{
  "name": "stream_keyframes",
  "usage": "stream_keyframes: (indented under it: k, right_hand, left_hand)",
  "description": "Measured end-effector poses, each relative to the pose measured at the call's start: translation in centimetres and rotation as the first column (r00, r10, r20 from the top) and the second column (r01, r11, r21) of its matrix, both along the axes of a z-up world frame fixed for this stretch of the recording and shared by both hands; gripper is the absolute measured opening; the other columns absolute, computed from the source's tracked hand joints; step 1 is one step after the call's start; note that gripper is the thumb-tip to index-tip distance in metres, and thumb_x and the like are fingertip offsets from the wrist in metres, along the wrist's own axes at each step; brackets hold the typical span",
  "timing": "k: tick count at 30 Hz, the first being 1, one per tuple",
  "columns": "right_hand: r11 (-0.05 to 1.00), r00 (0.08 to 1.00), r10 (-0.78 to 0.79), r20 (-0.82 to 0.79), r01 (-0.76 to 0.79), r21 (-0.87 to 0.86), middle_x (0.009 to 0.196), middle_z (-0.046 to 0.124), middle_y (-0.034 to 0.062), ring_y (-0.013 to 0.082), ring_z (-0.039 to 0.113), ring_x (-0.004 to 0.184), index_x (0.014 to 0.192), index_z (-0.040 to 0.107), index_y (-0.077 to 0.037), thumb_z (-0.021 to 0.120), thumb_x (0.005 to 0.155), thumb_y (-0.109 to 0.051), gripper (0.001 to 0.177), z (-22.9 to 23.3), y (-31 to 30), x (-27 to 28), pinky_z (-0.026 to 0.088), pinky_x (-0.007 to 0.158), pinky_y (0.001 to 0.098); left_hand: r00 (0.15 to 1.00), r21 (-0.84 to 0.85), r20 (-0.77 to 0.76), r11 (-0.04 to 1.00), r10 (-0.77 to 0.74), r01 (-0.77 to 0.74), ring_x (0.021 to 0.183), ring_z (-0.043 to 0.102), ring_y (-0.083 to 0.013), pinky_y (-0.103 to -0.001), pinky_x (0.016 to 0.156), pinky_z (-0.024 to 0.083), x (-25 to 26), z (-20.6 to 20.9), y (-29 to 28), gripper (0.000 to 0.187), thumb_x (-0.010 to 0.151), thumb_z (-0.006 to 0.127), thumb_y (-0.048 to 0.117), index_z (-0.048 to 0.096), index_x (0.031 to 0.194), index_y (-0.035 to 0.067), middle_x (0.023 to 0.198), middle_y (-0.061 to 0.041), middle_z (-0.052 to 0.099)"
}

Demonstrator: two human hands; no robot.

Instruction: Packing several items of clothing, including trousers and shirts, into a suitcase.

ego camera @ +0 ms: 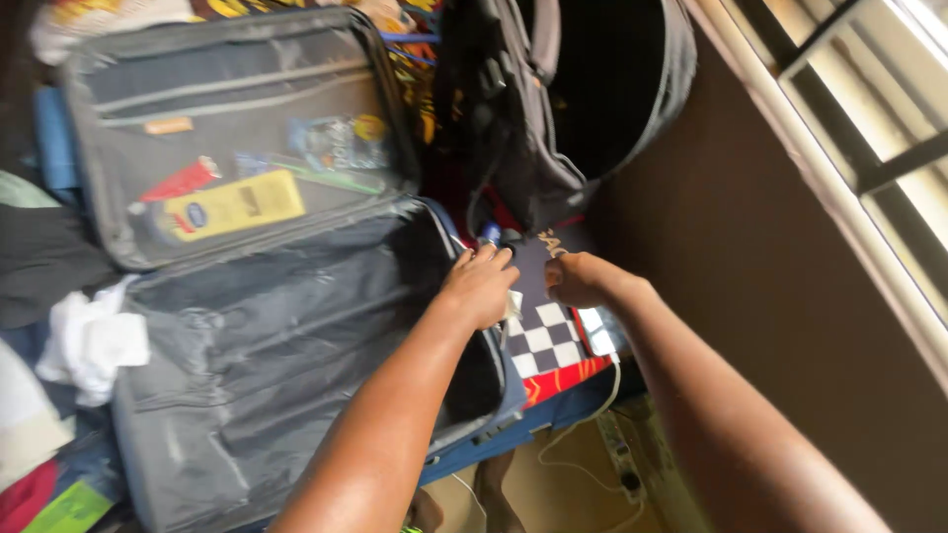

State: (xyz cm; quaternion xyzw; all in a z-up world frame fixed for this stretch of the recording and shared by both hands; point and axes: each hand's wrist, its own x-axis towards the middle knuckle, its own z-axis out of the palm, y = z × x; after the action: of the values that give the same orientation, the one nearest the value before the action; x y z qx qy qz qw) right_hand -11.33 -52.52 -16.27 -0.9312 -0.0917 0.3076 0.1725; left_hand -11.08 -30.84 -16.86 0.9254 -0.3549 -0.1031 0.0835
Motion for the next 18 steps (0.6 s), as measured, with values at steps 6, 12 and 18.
stream_keyframes:
  k: [6,12,18]
  right_hand:
    - [1.000,0.997,-0.014,-0.072,0.013,-0.013,0.099,0.075,0.0125,0.0298,0.072,0.097,0.102,0.073,-0.011,0.070,0.087,-0.029,0.024,-5.1,-3.0,-1.8,0.056,0.085,0.0409]
    - [0.998,0.993,0.055,-0.102,-0.056,-0.013,0.098,0.076,0.0131,0.0306,0.072,0.095,0.101,0.073,-0.011,0.069,0.087,-0.028,0.022,-8.9,-1.2,-0.1,0.056,0.084,0.0416]
    - [0.977,0.987,0.140,0.079,-0.125,-0.170,0.112,0.073,0.0166,0.0380,0.071,0.105,0.125,0.063,-0.017,0.060,0.091,-0.023,0.034,-10.9,5.4,4.7,0.057,0.087,0.0473]
  left_hand:
    - [0.999,0.161,0.028,0.987,0.014,-0.019,0.140,0.038,-0.0333,-0.052,0.115,0.020,-2.5,-2.3,0.1,0.049,0.087,0.068,0.042,0.068,0.123,0.009,0.135,-0.009,0.059]
    - [0.995,0.015,0.008,0.995,0.101,-0.101,0.140,0.041,-0.0325,-0.050,0.117,0.022,-2.8,-2.1,0.0,0.044,0.079,0.075,0.038,0.072,0.114,0.011,0.127,-0.009,0.064]
    - [0.991,-0.047,-0.022,0.990,0.134,-0.135,0.140,0.039,-0.0347,-0.052,0.117,0.019,-2.9,-2.2,-0.1,0.052,0.071,0.080,0.037,0.072,0.112,0.007,0.126,-0.012,0.064]
